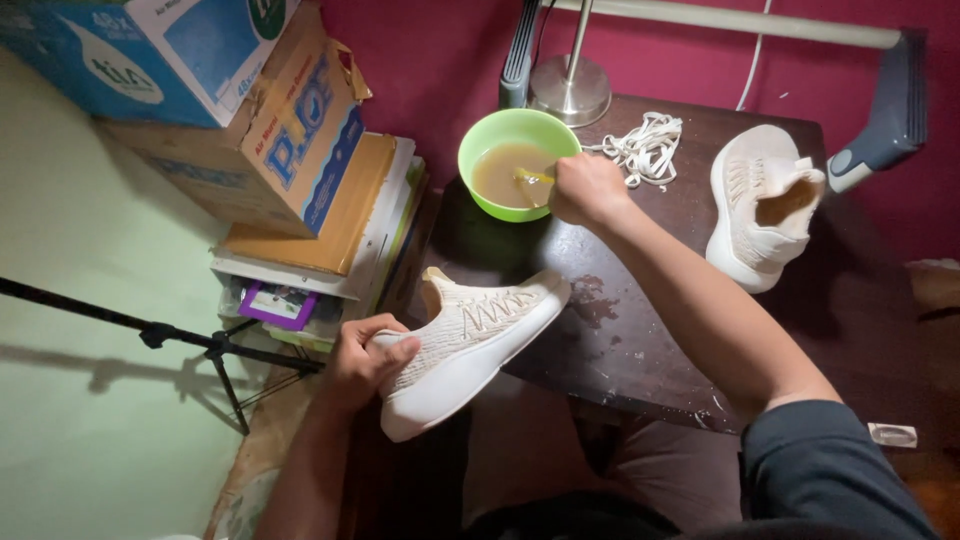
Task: The person cleans a white sneaker using a yellow brush and a liquid solution from a green bowl. They scrub the upper, sides, and sole of the shoe, repeatedly dipping the brush into the bowl to reload the cleaning solution.
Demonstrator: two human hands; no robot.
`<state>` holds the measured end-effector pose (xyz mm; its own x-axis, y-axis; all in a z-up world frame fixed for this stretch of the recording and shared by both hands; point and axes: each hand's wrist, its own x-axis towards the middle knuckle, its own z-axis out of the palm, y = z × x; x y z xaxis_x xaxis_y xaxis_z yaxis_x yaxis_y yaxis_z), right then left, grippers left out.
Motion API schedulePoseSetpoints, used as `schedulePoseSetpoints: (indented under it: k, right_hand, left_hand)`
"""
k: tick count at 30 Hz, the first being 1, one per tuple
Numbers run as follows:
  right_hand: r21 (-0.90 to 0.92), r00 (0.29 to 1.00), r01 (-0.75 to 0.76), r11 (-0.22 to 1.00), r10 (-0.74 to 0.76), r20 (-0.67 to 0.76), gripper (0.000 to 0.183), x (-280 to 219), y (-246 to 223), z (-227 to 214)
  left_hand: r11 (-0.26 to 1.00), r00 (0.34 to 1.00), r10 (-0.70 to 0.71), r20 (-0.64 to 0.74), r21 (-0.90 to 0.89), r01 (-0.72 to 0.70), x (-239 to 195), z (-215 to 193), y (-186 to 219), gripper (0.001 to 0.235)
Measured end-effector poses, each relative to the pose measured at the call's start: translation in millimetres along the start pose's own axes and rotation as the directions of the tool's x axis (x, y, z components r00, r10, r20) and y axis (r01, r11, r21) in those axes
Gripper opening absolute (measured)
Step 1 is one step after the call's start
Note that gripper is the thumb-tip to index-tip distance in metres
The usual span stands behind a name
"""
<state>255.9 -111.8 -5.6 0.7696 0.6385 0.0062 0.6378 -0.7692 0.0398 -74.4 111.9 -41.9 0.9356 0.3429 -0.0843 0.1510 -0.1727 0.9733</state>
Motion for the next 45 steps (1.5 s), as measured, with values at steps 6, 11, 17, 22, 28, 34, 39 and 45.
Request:
schedulePoseSetpoints:
  k: [6, 11, 17, 22, 28, 34, 39, 45]
  right_hand:
    - [0.298, 0.989, -0.035, 0.954, 0.076, -0.127, 0.040, -50.4, 14.7, -17.3]
    - [0.340, 0.911, 0.084, 0.937, 0.066, -0.406, 0.040, -68.8, 37.4, 22.5]
    - [0.217, 0.845, 0.106, 0.970, 0.028, -0.534, 0.040, -76.3, 37.5, 44.9]
    - [0.132, 0.797, 0.133, 0.982, -0.027, -0.603, 0.042, -78.1, 35.7, 44.4]
    - [0.121, 0.799, 0.125, 0.985, -0.028, -0.601, 0.042, -73.3, 32.7, 47.6]
    - [0.129, 0.831, 0.114, 0.985, -0.023, -0.555, 0.042, -75.2, 34.0, 52.1]
    - [0.273, 0.845, 0.107, 0.956, 0.057, -0.532, 0.044, -73.6, 31.6, 53.3]
    - [0.472, 0.892, 0.123, 0.873, 0.112, -0.438, 0.040, -76.9, 26.4, 36.0]
  left_hand:
    - [0.976, 0.976, 0.216, 0.041, 0.000, -0.216, -1.3, 2.4, 5.5, 0.020]
    - [0.948, 0.947, 0.316, 0.062, -0.052, -0.313, 3.9, 7.8, 1.2, 0.020]
    - [0.942, 0.938, 0.331, 0.102, -0.091, -0.322, 3.2, 15.6, -2.6, 0.024]
    - [0.986, 0.980, 0.157, 0.126, -0.080, -0.147, 12.8, 12.3, -30.8, 0.023]
    - [0.999, 0.973, -0.047, 0.227, 0.017, 0.045, 4.8, 6.4, -8.6, 0.028]
    - [0.986, 0.958, -0.093, 0.272, 0.157, 0.052, 0.1, 11.9, -6.7, 0.030]
    - [0.972, 0.950, -0.048, 0.308, 0.234, -0.027, -8.7, 15.7, 20.2, 0.034]
    - [0.967, 0.947, -0.144, 0.287, 0.245, 0.073, 1.8, 15.9, 9.1, 0.029]
